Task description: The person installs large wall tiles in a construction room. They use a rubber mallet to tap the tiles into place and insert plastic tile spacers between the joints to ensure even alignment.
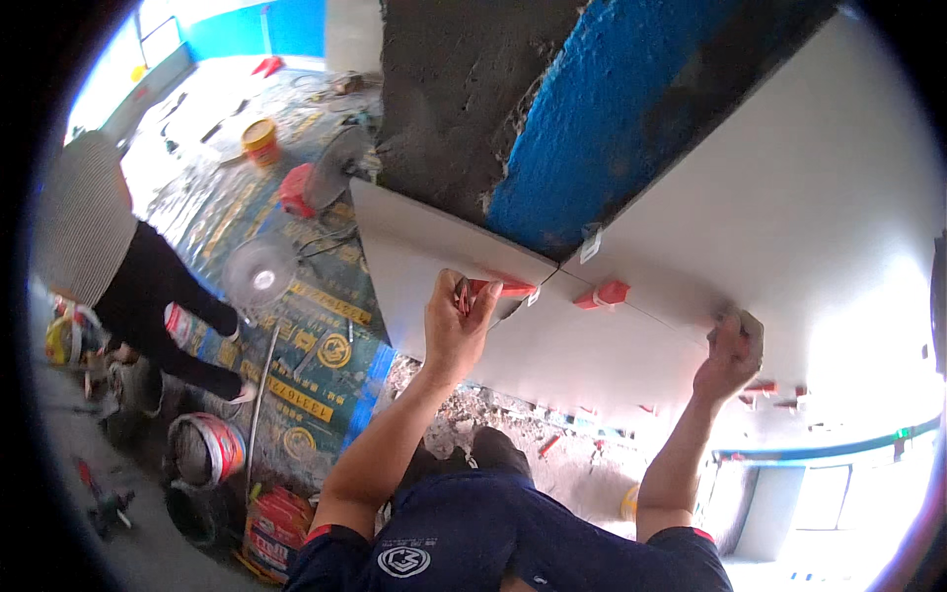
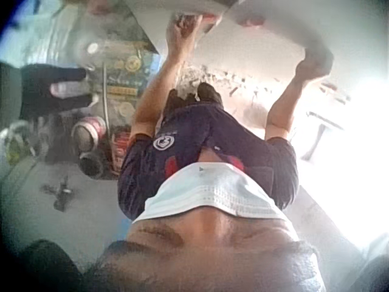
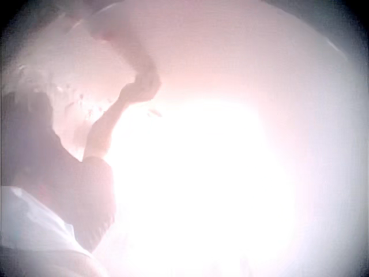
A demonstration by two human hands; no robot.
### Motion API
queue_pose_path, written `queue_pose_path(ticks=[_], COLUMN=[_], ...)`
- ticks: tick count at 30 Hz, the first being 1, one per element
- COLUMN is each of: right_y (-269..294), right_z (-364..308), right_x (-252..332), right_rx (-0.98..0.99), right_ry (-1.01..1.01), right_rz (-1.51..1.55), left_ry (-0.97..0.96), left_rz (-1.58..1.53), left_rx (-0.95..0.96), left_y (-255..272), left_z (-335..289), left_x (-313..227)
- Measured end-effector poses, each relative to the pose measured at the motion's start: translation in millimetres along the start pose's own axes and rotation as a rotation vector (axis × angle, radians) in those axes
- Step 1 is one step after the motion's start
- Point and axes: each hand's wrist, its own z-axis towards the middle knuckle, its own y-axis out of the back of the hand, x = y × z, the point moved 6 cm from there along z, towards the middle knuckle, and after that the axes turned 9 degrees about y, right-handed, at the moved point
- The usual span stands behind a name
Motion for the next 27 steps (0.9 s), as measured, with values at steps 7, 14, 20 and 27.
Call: queue_pose_path(ticks=[7,14,20,27], right_y=[-9,-18,-5,-15], right_z=[0,-3,-8,-8], right_x=[4,6,-6,4], right_rx=[-0.196,-0.295,-0.348,-0.330], right_ry=[0.036,0.097,0.083,0.125], right_rz=[0.006,-0.121,-0.196,-0.225], left_ry=[0.042,0.197,0.091,0.179], left_rz=[0.032,-0.386,-0.162,-0.232], left_rx=[0.122,0.092,0.027,0.059], left_y=[-8,-14,-10,-13], left_z=[9,18,13,9], left_x=[-17,5,-9,5])
